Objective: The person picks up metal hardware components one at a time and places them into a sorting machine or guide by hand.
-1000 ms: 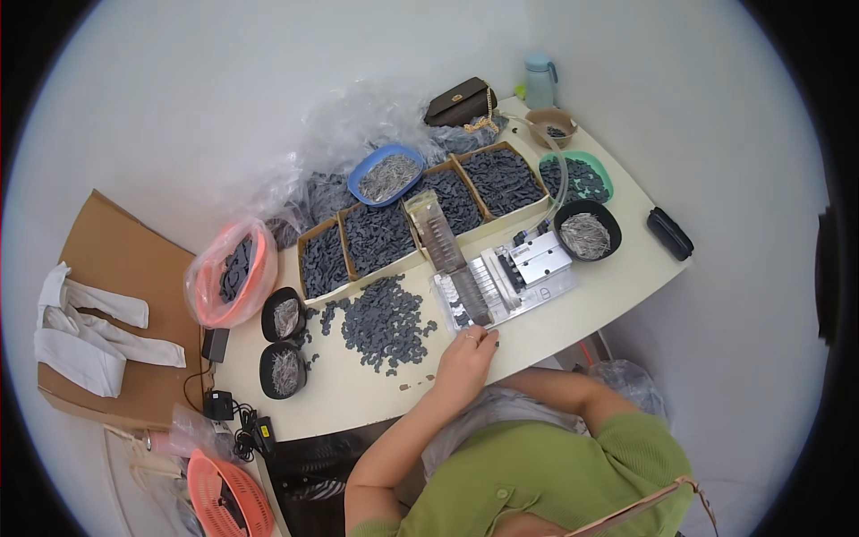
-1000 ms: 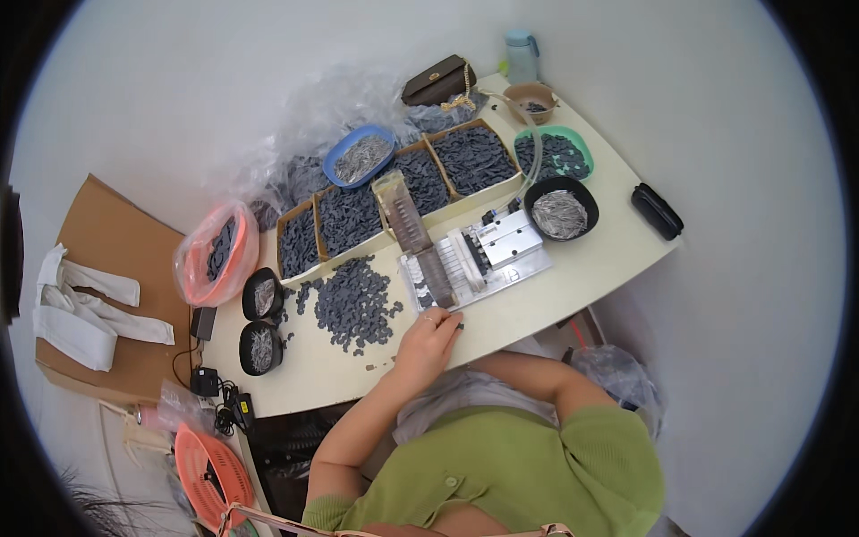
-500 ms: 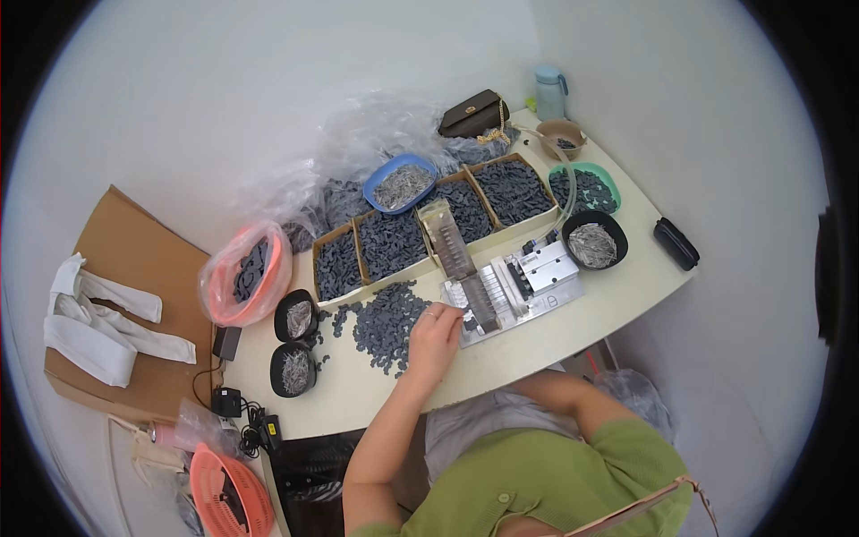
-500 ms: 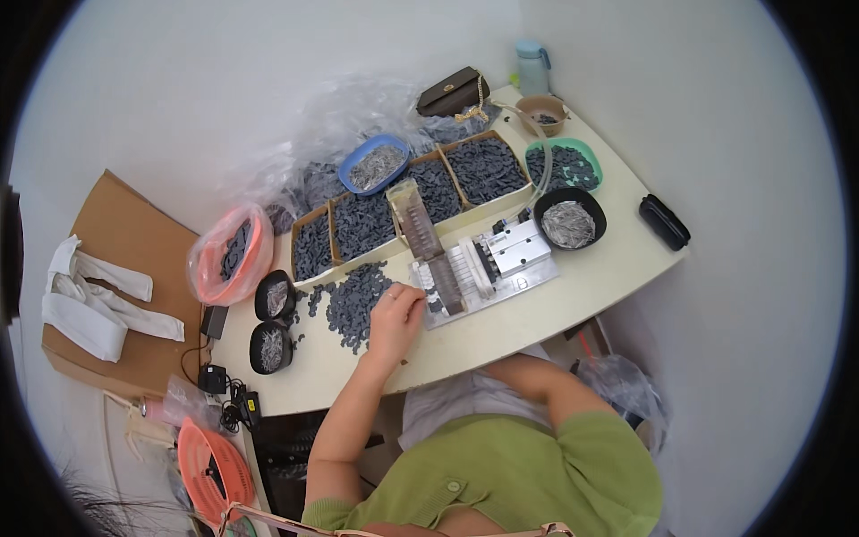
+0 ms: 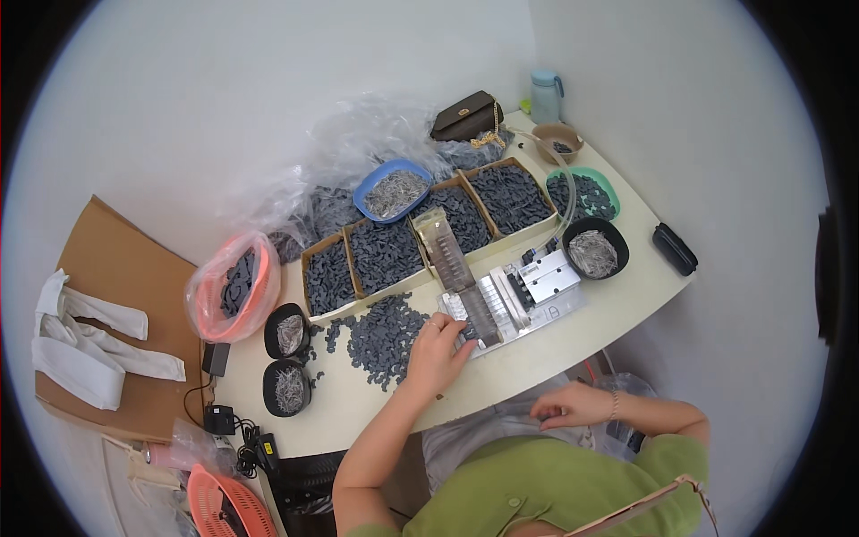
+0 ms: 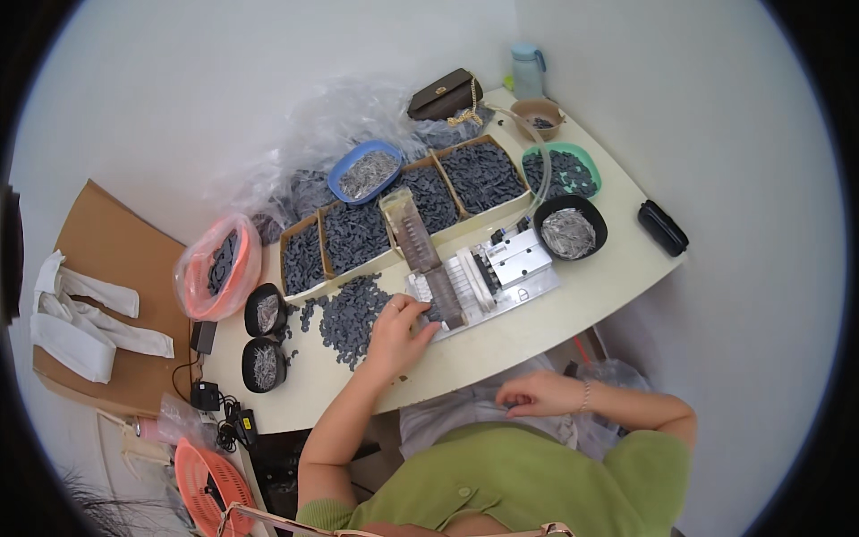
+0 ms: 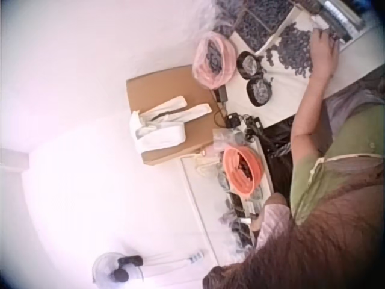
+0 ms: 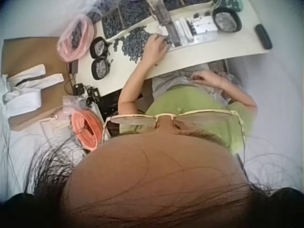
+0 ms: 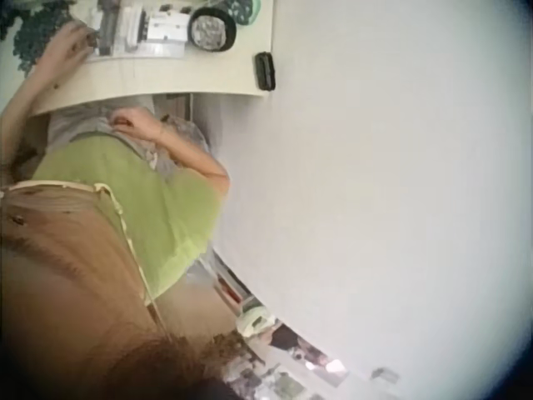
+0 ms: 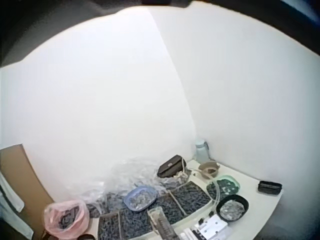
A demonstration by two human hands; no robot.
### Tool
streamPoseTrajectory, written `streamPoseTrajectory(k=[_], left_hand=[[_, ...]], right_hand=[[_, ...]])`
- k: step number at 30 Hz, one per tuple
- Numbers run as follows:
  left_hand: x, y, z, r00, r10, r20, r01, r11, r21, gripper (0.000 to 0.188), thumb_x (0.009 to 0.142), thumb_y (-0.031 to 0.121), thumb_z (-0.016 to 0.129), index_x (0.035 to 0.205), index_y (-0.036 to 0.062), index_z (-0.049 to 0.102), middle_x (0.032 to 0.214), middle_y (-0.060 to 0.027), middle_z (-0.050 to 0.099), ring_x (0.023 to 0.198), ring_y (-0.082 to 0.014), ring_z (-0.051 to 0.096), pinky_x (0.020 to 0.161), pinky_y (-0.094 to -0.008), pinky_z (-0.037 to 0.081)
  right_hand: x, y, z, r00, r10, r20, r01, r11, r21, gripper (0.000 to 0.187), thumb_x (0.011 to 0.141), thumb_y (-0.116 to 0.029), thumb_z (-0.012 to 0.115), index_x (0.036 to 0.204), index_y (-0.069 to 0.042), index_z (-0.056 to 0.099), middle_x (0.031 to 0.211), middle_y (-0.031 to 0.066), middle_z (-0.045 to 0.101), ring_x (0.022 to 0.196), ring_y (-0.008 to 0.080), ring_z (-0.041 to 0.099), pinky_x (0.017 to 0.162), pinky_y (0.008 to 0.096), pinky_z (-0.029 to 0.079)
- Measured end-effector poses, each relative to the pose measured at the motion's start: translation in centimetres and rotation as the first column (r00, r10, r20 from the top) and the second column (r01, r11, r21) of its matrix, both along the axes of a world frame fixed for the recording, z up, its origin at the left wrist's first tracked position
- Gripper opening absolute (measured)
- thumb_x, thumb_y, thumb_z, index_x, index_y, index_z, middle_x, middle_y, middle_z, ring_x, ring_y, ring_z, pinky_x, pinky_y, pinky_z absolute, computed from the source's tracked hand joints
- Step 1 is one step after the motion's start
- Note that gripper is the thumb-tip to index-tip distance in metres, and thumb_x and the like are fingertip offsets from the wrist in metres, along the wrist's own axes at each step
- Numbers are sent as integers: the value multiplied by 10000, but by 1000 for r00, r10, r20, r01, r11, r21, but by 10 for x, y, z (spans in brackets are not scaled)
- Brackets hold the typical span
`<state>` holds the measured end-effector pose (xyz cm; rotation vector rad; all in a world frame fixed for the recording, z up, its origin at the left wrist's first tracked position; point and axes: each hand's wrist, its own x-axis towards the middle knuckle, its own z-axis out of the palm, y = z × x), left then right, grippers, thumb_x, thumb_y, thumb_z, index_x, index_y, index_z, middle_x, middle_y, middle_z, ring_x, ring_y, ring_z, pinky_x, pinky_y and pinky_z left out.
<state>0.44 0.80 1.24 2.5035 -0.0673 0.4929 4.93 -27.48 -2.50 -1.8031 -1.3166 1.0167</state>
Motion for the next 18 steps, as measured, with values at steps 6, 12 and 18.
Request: streamPoseTrajectory(k=[6, 12, 18], left_hand=[[12, 13, -6, 999, -42, -5, 42, 999, -16, 270, 682, 99, 791, 907, 16, 666, 871, -93, 601, 763, -252, 609, 681, -339, 507], [21, 23, -5, 991, -44, -125, 26, 990, -140, 249, 688, 89, 791, 889, 17, 665, 832, -87, 590, 707, -202, 602, 664, -303, 504], [26, 28, -6, 979, -60, -194, 18, 977, -213, 161, 749, 61, 736, 881, 10, 658, 810, -87, 586, 690, -181, 595, 641, -290, 491]], right_hand=[[36, 30, 45, 952, -304, 25, 278, 899, 338, 242, 786, -139, 752, 1001, -75, 660, 867, 43, 650, 756, 132, 619, 664, 274, 507], [63, 68, 47, 908, -349, 230, 231, 877, 422, 218, 809, -104, 692, 1020, -81, 647, 894, 60, 641, 827, 201, 632, 725, 312, 517], [72, 86, 44, 927, -317, 198, 201, 870, 451, 185, 827, -55, 647, 1012, -69, 648, 926, 81, 604, 830, 225, 609, 718, 314, 502]])
